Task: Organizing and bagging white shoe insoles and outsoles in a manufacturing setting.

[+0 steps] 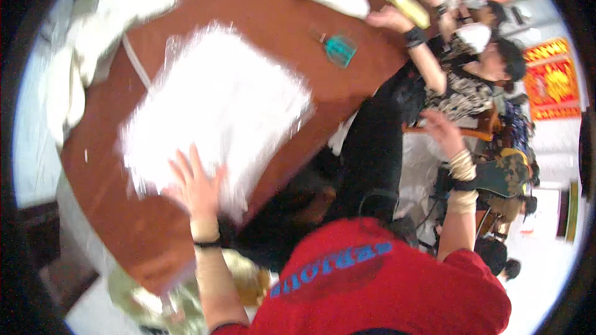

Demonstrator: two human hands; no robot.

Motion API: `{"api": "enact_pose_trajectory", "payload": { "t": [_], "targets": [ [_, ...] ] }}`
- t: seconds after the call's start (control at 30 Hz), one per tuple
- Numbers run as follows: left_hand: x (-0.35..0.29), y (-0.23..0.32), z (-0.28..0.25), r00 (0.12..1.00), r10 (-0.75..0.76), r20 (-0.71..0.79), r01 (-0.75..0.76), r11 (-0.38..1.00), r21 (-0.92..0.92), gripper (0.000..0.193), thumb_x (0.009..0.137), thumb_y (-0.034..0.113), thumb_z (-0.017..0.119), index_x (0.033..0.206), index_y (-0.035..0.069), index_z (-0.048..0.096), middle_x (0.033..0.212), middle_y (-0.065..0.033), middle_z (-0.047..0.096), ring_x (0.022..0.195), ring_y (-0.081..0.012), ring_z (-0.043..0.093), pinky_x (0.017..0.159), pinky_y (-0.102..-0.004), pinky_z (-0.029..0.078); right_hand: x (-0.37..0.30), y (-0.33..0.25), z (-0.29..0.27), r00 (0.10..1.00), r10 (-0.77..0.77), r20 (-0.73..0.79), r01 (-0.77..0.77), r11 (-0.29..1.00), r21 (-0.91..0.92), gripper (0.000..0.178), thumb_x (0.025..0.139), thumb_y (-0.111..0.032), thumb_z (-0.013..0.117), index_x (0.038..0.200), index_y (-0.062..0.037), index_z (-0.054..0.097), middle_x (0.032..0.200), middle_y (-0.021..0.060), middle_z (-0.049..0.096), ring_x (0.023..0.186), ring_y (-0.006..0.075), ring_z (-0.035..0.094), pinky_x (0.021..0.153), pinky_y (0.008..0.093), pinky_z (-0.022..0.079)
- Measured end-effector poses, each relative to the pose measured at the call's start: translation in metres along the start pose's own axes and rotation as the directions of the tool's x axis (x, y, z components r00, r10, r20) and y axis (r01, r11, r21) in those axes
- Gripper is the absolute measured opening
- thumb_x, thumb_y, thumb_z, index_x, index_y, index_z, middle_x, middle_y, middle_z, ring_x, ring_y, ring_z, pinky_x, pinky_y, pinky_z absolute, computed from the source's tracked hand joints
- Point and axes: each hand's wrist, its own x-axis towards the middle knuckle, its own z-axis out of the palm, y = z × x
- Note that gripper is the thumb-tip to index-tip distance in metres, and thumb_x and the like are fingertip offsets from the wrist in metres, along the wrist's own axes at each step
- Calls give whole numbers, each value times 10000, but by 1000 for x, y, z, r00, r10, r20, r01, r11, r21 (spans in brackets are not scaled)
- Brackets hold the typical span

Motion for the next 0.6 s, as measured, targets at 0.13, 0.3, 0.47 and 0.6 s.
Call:
{"api": "enact_pose_trajectory", "payload": {
  "t": [0.13,0.3,0.47,0.6],
  "targets": [
    [-14,-22,-2,999,17,-47,-17,1000,-15,901,738,655,541,1458,202,243,1529,-135,135,1410,-371,39,967,-757,26,-3,-41,31,1000,-14,10,15,997,-71,315,863,-129,598,1168,-50,577,1172,106,590,1027,234,585,899,331,454],
    [-15,-15,-9,992,94,-85,-101,992,-80,907,728,655,549,1455,198,254,1533,-132,122,1410,-376,27,971,-752,8,-102,17,27,917,354,-182,-367,930,-39,396,814,-184,630,1186,-66,567,1103,172,612,1016,323,586,896,371,451],
    [-13,-24,-20,998,61,26,-57,990,-129,962,709,624,603,1474,216,188,1545,-119,55,1416,-357,-20,981,-741,-1,-279,54,84,364,931,-8,-811,313,-494,552,852,-263,572,1363,-162,392,1349,147,450,1234,321,445,999,415,390],
    [-7,-27,-18,994,79,74,-65,983,-173,971,705,608,623,1475,219,177,1547,-116,38,1413,-362,-42,970,-751,-2,-439,107,181,273,953,130,-807,301,-508,571,876,-418,476,1370,-144,389,1384,186,412,1254,332,423,1003,416,391]
  ]
}}
